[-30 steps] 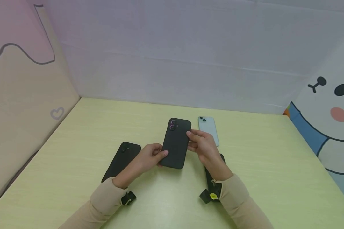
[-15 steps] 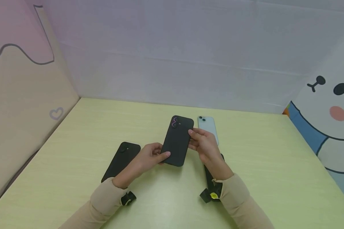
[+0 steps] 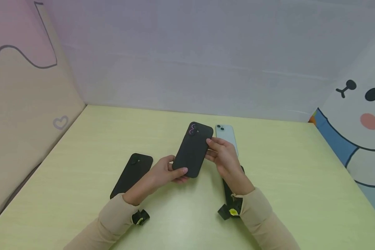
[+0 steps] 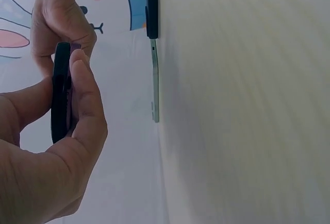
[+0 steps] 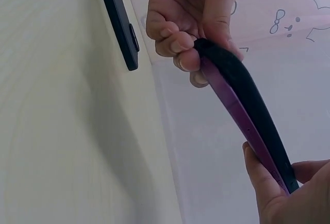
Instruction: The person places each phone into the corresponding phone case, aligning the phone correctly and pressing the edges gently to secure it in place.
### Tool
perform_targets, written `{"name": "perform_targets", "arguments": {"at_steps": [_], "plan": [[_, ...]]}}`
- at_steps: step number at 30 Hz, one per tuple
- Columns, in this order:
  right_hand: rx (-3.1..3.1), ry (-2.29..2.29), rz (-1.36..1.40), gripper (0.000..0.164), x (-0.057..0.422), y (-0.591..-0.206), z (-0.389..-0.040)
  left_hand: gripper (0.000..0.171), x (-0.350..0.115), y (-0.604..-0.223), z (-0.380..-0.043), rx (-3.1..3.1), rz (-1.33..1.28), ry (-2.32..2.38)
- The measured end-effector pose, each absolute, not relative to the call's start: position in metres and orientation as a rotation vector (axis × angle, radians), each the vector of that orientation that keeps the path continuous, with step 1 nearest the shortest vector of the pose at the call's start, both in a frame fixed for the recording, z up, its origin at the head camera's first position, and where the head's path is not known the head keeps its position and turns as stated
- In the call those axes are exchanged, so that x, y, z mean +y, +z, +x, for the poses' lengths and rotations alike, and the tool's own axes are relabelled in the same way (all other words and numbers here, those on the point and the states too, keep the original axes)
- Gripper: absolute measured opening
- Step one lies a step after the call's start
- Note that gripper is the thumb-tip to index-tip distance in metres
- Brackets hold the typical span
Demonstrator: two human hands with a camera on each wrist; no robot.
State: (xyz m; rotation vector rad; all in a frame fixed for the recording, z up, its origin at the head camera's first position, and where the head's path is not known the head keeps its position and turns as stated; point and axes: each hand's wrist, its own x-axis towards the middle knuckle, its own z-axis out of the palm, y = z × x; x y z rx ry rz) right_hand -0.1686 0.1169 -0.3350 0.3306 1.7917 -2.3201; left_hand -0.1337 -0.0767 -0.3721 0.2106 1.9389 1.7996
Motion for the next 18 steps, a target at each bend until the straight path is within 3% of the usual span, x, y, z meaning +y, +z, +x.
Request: {"name": "perform_targets", "arguments": {"at_steps": [10,18], "plan": [[1.777,-2.312,0.256,0.023,0.1195,-0.3326,-0.1692,0.044,-0.0776,-0.3692,-0.1333,1.941,0.188,1.811],[1.808,-2.270,0.286,0.032,0.1222,-0.3324,-0.1709,0.043,-0.0788,-0.3677,-0.1328,1.981,0.149,1.777]]}}
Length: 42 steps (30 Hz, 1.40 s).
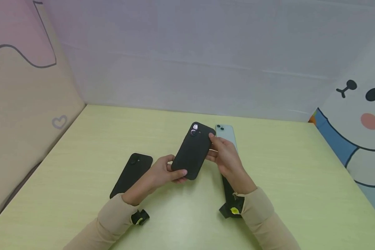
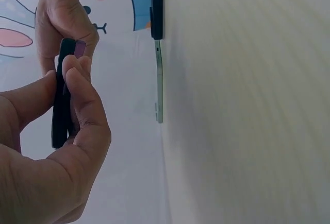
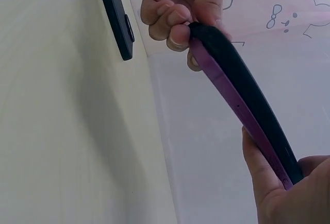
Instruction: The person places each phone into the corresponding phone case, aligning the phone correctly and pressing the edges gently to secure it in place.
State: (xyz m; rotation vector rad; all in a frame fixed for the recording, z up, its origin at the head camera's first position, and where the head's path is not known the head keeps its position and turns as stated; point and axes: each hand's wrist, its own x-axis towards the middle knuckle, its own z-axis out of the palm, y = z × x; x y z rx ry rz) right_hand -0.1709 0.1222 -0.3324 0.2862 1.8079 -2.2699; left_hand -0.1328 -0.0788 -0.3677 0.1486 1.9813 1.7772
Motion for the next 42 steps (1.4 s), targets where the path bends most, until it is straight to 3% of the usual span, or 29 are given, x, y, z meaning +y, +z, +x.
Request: {"name": "perform_targets", "arguments": {"at_steps": [24,34,42], "plan": [[1.676,-2.416,0.317,0.022,0.1204,-0.3304,-0.1671,0.043,-0.0744,-0.3656,-0.1300,1.812,0.095,1.915],[1.723,-2.330,0.290,0.043,0.1240,-0.3315,-0.1683,0.041,-0.0736,-0.3657,-0.1283,1.887,0.094,1.896],[1.777,-2.297,0.298,0.044,0.1267,-0.3326,-0.1700,0.039,-0.0735,-0.3653,-0.1273,1.924,0.082,1.884]]}}
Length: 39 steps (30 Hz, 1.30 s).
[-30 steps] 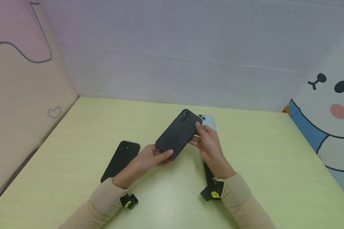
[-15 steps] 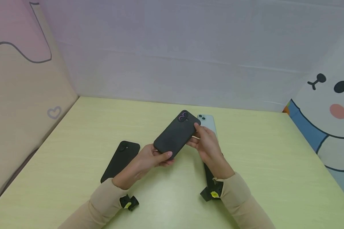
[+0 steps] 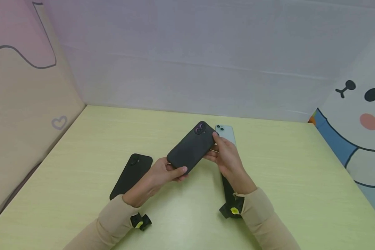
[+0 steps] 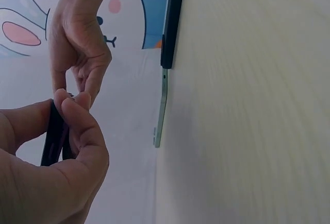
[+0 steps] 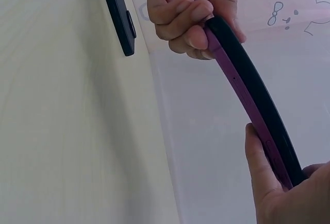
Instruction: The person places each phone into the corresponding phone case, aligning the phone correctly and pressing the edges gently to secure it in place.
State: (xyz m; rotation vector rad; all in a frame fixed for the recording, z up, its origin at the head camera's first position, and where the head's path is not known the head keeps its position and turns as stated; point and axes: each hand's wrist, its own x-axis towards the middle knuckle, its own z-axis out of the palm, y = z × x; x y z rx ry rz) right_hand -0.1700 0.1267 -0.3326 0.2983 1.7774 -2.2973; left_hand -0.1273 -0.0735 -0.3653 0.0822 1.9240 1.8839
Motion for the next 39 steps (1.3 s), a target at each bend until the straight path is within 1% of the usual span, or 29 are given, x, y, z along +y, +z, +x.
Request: {"name": "perform_targets", "arguments": {"at_steps": [5,10,15,24,33,39], "plan": [[1.773,-2.336,0.286,0.044,0.1287,-0.3340,-0.1705,0.037,-0.0737,-0.3653,-0.1269,1.963,0.073,1.889],[1.738,-2.385,0.309,0.039,0.1298,-0.3347,-0.1704,0.037,-0.0727,-0.3653,-0.1267,1.986,0.058,1.897],[1.702,-2.425,0.337,0.031,0.1308,-0.3338,-0.1694,0.045,-0.0712,-0.3641,-0.1269,1.996,0.020,1.890],[1.664,-2.473,0.352,0.025,0.1289,-0.3341,-0.1681,0.056,-0.0686,-0.3604,-0.1239,2.100,-0.058,1.860],[1.673,-2.492,0.377,0.026,0.1290,-0.3335,-0.1673,0.057,-0.0673,-0.3565,-0.1234,2.154,-0.064,1.842],[1.675,-2.495,0.371,0.024,0.1301,-0.3334,-0.1670,0.062,-0.0693,-0.3581,-0.1243,2.158,-0.037,1.835]]}}
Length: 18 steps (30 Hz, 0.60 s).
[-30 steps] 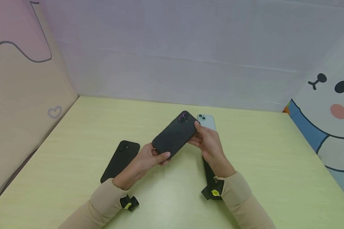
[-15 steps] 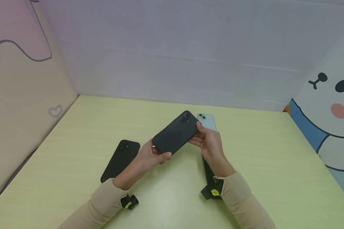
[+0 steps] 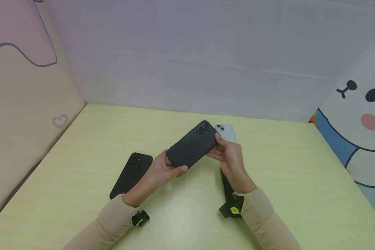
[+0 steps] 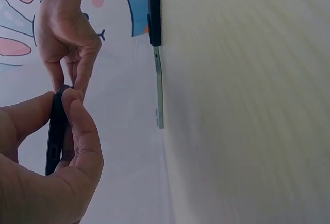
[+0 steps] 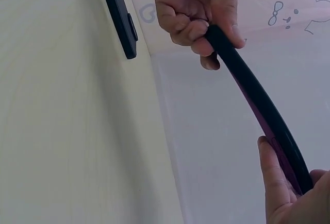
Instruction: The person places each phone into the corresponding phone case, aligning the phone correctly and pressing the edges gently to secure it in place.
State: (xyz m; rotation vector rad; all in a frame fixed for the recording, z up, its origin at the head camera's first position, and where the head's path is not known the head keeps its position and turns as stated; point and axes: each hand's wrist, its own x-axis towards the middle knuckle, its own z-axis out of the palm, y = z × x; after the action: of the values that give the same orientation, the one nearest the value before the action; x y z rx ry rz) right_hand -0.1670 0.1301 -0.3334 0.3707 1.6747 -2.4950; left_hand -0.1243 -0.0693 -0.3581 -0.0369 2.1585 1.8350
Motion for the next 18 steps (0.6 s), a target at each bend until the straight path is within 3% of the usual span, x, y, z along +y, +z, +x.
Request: {"name": "perform_targets", "arguments": {"at_steps": [18], "plan": [[1.846,-2.289,0.270,0.044,0.1281,-0.3338,-0.1708,0.056,-0.0697,-0.3588,-0.1265,2.228,-0.144,1.833]]}}
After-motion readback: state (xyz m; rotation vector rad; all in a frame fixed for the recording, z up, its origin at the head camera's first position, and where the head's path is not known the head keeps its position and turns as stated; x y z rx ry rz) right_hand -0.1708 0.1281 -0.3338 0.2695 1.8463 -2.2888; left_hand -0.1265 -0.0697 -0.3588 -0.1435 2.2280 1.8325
